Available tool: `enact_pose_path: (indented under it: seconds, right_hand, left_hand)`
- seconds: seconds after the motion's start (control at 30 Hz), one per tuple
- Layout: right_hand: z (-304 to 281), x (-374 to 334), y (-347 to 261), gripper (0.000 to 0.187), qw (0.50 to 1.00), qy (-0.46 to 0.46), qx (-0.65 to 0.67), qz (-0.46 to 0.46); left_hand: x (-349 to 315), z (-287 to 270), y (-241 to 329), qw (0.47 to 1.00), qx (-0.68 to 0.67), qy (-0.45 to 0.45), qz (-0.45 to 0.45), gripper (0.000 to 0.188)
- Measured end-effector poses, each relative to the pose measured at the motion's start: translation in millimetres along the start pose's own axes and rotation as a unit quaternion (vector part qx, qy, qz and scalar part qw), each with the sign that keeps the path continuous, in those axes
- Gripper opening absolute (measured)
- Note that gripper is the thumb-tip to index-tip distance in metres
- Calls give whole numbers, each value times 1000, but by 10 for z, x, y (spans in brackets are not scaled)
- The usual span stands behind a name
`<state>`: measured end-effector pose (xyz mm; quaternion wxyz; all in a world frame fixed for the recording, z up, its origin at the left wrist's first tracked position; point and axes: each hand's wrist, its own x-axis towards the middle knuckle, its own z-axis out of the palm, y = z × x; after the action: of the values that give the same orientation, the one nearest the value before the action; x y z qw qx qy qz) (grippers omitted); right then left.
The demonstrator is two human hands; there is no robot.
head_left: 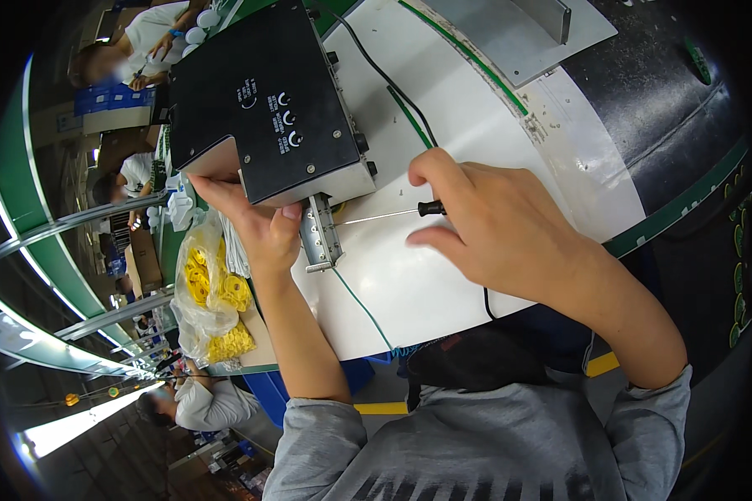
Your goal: Adjusting a mechanical component on a wire-processing machine using a small screwdriver at a production workbench.
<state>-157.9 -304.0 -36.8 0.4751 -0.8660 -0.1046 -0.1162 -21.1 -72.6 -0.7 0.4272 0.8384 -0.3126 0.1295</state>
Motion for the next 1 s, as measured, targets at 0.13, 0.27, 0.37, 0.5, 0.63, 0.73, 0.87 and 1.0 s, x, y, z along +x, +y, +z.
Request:
enact_pose_path:
  seconds: [0.13, 0.27, 0.37, 0.5, 0.63, 0.73, 0.87, 1.0]
  right_hand:
    - [23, -11, 23, 19, 998, 54, 33, -17]
    - [14, -17, 8, 25, 998, 46, -15, -37]
    - [52, -4, -31, 21, 998, 50, -10, -25]
    - [54, 19, -37, 15, 998, 56, -24, -30]
    - [38, 32, -44, 14, 991, 97, -45, -81]
    - [46, 34, -73, 14, 988, 70, -99, -94]
    - [37, 78, -80, 15, 996, 36, -50, -67]
    - [-45, 144, -105, 21, 999, -34, 24, 14]
  left_hand:
    - [-10, -18, -24, 1000, 12, 3, -10, 139]
    - [-11, 4, -24, 999, 18, 43, -18, 128]
    - [-10, -11, -47, 999, 10, 40, -13, 127]
    - [-21, -44, -67, 999, 9, 41, -13, 127]
    - [7, -69, -4, 1000, 5, 3, -14, 132]
    - [13, -70, -38, 1000, -23, 20, 5, 129]
    - [6, -91, -30, 999, -15, 32, -4, 131]
    - [28, -95, -12, 1000, -1, 24, 9, 133]
